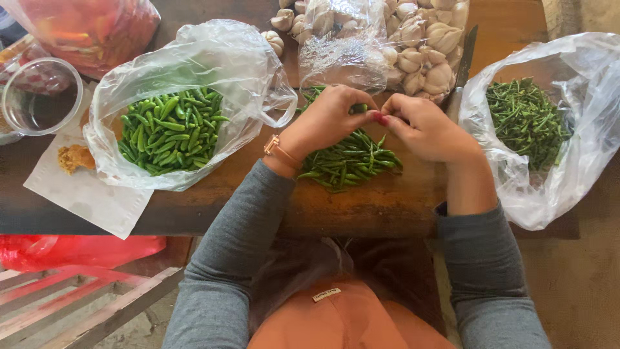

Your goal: The person picks up chili peppers from one bag and removes their stems by hand, then places the stemmed peppers into another bag on a wooden table.

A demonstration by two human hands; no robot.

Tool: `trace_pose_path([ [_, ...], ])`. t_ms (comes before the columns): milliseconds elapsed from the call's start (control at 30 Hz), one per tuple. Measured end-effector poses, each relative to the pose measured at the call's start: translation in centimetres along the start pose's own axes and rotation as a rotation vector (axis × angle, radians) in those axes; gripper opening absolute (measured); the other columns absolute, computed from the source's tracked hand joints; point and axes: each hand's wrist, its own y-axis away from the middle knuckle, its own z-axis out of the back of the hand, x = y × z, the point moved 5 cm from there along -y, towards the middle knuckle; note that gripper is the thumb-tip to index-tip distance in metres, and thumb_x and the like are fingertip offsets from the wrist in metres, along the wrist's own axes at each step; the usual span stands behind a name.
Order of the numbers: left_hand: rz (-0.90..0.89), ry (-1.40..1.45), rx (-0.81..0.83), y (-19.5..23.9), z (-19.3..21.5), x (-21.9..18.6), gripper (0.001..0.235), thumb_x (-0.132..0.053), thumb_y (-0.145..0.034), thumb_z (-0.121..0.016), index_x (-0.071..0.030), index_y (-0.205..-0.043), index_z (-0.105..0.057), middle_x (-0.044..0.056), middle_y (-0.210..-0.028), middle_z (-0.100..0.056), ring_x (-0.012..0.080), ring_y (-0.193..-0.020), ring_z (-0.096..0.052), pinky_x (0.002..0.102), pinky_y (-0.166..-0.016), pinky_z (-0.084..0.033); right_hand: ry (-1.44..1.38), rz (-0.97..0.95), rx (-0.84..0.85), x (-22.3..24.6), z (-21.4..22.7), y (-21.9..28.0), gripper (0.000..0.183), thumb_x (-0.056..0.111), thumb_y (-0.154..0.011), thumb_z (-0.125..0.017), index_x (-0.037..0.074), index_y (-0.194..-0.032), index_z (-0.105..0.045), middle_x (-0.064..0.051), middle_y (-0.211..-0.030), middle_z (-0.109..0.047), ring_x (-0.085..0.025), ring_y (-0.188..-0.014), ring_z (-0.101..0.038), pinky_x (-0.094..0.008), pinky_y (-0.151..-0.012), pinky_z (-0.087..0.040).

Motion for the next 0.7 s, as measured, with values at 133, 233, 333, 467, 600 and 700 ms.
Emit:
trace_pose_path([
  [133, 0.068, 0.017, 0.037, 0.0, 0.2, -0.4, 0.023, -0.025, -0.093, -0.075, -0.005, -0.105, -0.076, 0.016, -0.074, -0.070, 0.0234, -0.060, -0.062, 0.037, -0.059, -0.049, -0.109, -0.022, -0.065, 0.0, 0.5, 0.2, 0.016, 0.014, -0.101, -0.060, -0.001, -0.104, -0.063, -0.003, -0.077, -0.061, -0.011, -0.071, -0.051, -0.029, -0.061, -0.043],
  [233, -0.027, 0.046, 0.012, 0.0, 0.4, -0.9, 0.021, -0.021, -0.096, -0.070, -0.003, -0.105, -0.074, 0.012, -0.081, -0.073, 0.0176, -0.066, -0.065, 0.034, -0.063, -0.051, -0.429, -0.031, -0.032, -0.5, 0.1, 0.2, 0.014, 0.015, -0.104, -0.057, 0.001, -0.104, -0.061, 0.005, -0.080, -0.053, -0.005, -0.071, -0.045, -0.023, -0.060, -0.037],
  [333, -0.080, 0.185, 0.025, 0.1, 0.4, -1.2, 0.022, -0.023, -0.100, -0.067, -0.003, -0.110, -0.071, 0.009, -0.087, -0.074, 0.0120, -0.076, -0.065, 0.030, -0.071, -0.054, -0.738, 0.000, 0.033, -0.8, 0.1, 0.3, 0.012, 0.015, -0.105, -0.057, 0.002, -0.105, -0.060, 0.006, -0.078, -0.049, -0.004, -0.067, -0.041, -0.021, -0.058, -0.033],
  [467, -0.145, 0.271, 0.067, 0.2, 0.5, -1.2, 0.020, -0.023, -0.104, -0.067, -0.004, -0.107, -0.072, 0.005, -0.090, -0.077, 0.0084, -0.083, -0.065, 0.030, -0.078, -0.054, -0.967, 0.018, 0.121, -0.5, 0.0, 0.6, 0.014, 0.015, -0.105, -0.054, 0.002, -0.106, -0.060, 0.006, -0.078, -0.049, -0.004, -0.065, -0.040, -0.020, -0.057, -0.032],
  [600, -0.117, 0.329, 0.091, 0.0, 0.3, -0.5, 0.023, -0.025, -0.104, -0.065, -0.004, -0.107, -0.072, 0.003, -0.089, -0.075, 0.0076, -0.085, -0.064, 0.029, -0.080, -0.055, -0.822, 0.034, 0.064, -0.2, -0.1, 0.3, 0.015, 0.015, -0.106, -0.052, 0.002, -0.106, -0.059, 0.005, -0.078, -0.048, -0.005, -0.067, -0.041, -0.021, -0.060, -0.033],
  [700, -0.103, 0.295, 0.098, 0.0, 0.2, -0.2, 0.024, -0.026, -0.104, -0.066, -0.004, -0.109, -0.072, 0.004, -0.088, -0.073, 0.0087, -0.084, -0.063, 0.030, -0.079, -0.054, -0.880, 0.005, 0.063, -0.3, -0.3, 0.4, 0.014, 0.015, -0.104, -0.052, 0.003, -0.104, -0.058, 0.005, -0.076, -0.048, -0.005, -0.066, -0.041, -0.022, -0.059, -0.033],
])
